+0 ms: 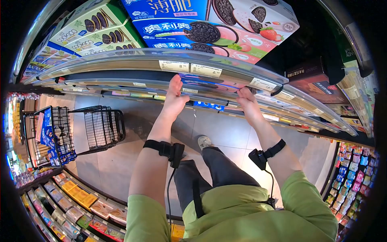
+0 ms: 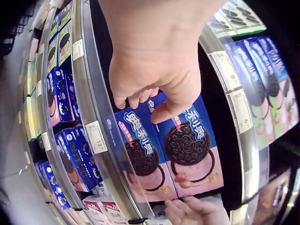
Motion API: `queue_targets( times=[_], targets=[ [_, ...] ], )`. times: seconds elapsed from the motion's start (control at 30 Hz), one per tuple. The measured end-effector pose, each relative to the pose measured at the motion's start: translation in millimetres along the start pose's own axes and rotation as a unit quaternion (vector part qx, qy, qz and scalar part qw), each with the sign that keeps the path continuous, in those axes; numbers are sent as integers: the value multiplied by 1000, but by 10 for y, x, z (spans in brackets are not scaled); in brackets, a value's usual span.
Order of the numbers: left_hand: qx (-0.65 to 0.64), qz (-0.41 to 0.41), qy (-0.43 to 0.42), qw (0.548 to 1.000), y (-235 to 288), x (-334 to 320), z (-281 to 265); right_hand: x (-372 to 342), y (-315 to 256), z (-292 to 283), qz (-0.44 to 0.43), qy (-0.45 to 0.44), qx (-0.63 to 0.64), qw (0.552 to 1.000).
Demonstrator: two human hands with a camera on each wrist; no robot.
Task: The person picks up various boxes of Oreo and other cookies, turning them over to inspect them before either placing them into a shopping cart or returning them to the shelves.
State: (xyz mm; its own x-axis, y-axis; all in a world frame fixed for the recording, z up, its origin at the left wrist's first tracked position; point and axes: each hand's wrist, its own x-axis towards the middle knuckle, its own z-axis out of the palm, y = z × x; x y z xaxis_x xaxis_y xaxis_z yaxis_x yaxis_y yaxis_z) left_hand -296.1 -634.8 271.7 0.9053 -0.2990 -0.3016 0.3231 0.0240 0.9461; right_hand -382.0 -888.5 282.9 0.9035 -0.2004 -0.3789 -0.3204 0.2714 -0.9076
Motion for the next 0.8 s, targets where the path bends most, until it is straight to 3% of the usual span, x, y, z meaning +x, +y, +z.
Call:
queue_targets(
  times=[0.17,0.27,0.33,0.4,0.47,0.53,0.57,0.63,0.67,0.73,0.8],
  targets=[
    [5,-8,13,1000,-50,8,-7,44,124,-91,-6,-1,-8,1000],
    [-4,11,40,999,-14,-116,61,18,277,-109,-41,53,-17,998],
    [-42,17,47,998,-103,-221,20,-80,464,-164,-36,98,-153,983],
    [-87,24,91,992,-307,-375,-5,-103,824,-360,-54,-12,-259,964],
    [-87,45,85,992,-962,-477,-265,-201,941,-393,84,-141,-360,918],
    [-134,-86,101,982,-943,-920,-284,-353,983,-345,84,-255,-465,844],
    [-136,-103,115,979,-1134,-1128,-353,-421,1004,-318,81,-258,-468,841],
    [-142,-161,160,964,-1459,-1604,-522,-519,1068,-251,55,-312,-560,766],
    [-145,-202,191,950,-1563,-1881,-599,-550,1095,-197,50,-317,-563,761],
    [-188,-254,264,912,-1805,-2477,-782,-600,1147,-68,-8,-328,-663,673],
    [-219,-295,346,864,-2009,-3045,-925,-639,1176,78,-17,-346,-666,661]
  ],
)
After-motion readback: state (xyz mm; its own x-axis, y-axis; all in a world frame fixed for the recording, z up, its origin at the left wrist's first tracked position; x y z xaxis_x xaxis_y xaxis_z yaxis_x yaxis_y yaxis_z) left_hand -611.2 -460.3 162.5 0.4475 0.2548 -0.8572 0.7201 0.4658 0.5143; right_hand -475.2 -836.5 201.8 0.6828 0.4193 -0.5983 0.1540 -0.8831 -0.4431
